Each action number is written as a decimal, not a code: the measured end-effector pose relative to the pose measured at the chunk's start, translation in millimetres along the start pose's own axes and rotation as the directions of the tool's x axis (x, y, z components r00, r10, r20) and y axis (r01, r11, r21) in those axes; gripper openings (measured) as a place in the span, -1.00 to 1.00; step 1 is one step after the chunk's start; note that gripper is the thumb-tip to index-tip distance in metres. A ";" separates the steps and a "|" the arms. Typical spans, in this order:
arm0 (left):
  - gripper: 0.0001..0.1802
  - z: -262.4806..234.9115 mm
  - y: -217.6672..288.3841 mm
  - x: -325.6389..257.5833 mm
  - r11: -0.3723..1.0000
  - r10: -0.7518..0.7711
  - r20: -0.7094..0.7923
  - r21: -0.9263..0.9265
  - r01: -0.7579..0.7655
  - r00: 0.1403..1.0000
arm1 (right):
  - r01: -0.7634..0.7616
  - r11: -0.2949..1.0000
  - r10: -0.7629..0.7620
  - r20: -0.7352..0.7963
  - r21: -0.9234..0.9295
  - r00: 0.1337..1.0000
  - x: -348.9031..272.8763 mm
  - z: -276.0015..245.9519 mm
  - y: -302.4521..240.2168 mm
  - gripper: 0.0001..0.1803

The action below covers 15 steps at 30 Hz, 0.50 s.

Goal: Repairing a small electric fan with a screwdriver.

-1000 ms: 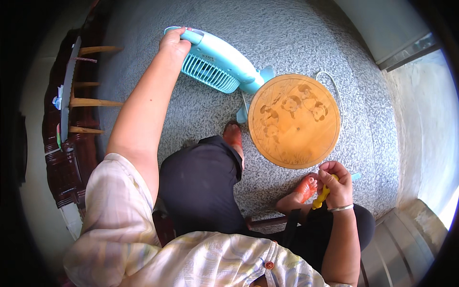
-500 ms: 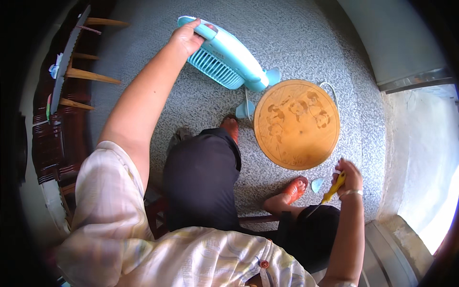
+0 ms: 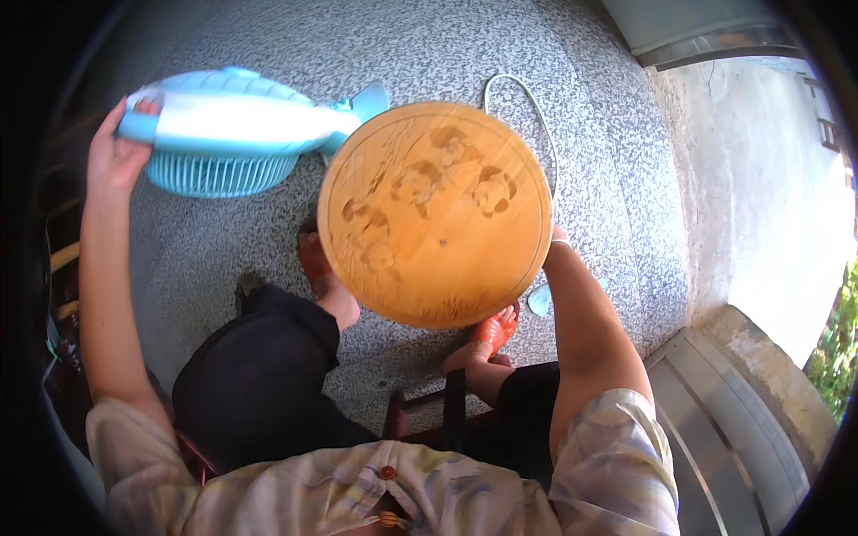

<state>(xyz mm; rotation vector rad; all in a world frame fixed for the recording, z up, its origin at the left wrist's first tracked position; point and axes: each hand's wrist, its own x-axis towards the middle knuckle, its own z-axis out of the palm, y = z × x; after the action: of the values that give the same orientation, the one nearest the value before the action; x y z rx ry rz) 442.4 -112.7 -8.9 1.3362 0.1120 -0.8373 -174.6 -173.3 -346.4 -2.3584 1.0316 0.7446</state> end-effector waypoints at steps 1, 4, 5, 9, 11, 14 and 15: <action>-0.64 -6.4 6.4 0.1 1.000 -0.029 -0.020 0.004 0.029 0.999 | -0.088 0.996 0.089 0.036 -0.034 0.995 0.8 2.5 -9.9 -0.64; -0.64 -31.4 32.2 0.7 0.994 -0.046 -0.051 0.096 0.051 0.998 | -0.260 0.963 0.268 0.120 -0.074 0.956 -3.5 -22.1 -55.5 -0.64; -0.64 -38.9 37.3 -0.2 0.993 -0.042 -0.084 0.103 0.051 0.996 | -0.266 0.959 0.279 0.157 -0.097 0.947 -10.9 -57.8 -72.7 -0.66; -0.67 -23.3 23.8 0.5 0.984 -0.122 -0.043 0.124 0.126 0.992 | -0.216 0.976 0.212 0.344 -0.027 0.915 -51.4 -72.5 -47.3 -0.73; -0.71 -26.1 26.4 -3.3 0.980 -0.185 0.064 0.091 0.179 0.981 | -0.117 0.993 0.100 0.467 0.007 0.879 -71.4 -80.7 -45.7 -0.74; -0.72 -31.9 8.6 -0.9 0.965 -0.258 0.301 0.036 0.259 0.918 | -0.182 0.964 0.078 0.444 0.195 0.892 -144.8 -92.1 -28.0 -0.77; -0.72 -21.6 -2.2 -0.8 0.970 -0.241 0.082 0.044 0.238 0.967 | -0.286 0.932 0.119 0.560 0.222 0.820 -172.1 -109.4 -30.2 -0.77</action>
<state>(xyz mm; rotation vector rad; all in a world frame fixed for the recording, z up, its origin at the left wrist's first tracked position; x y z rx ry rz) 448.7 -93.2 -16.2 1.3320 0.1950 -1.1051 -218.1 -130.7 -149.5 -1.6466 1.0567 1.1611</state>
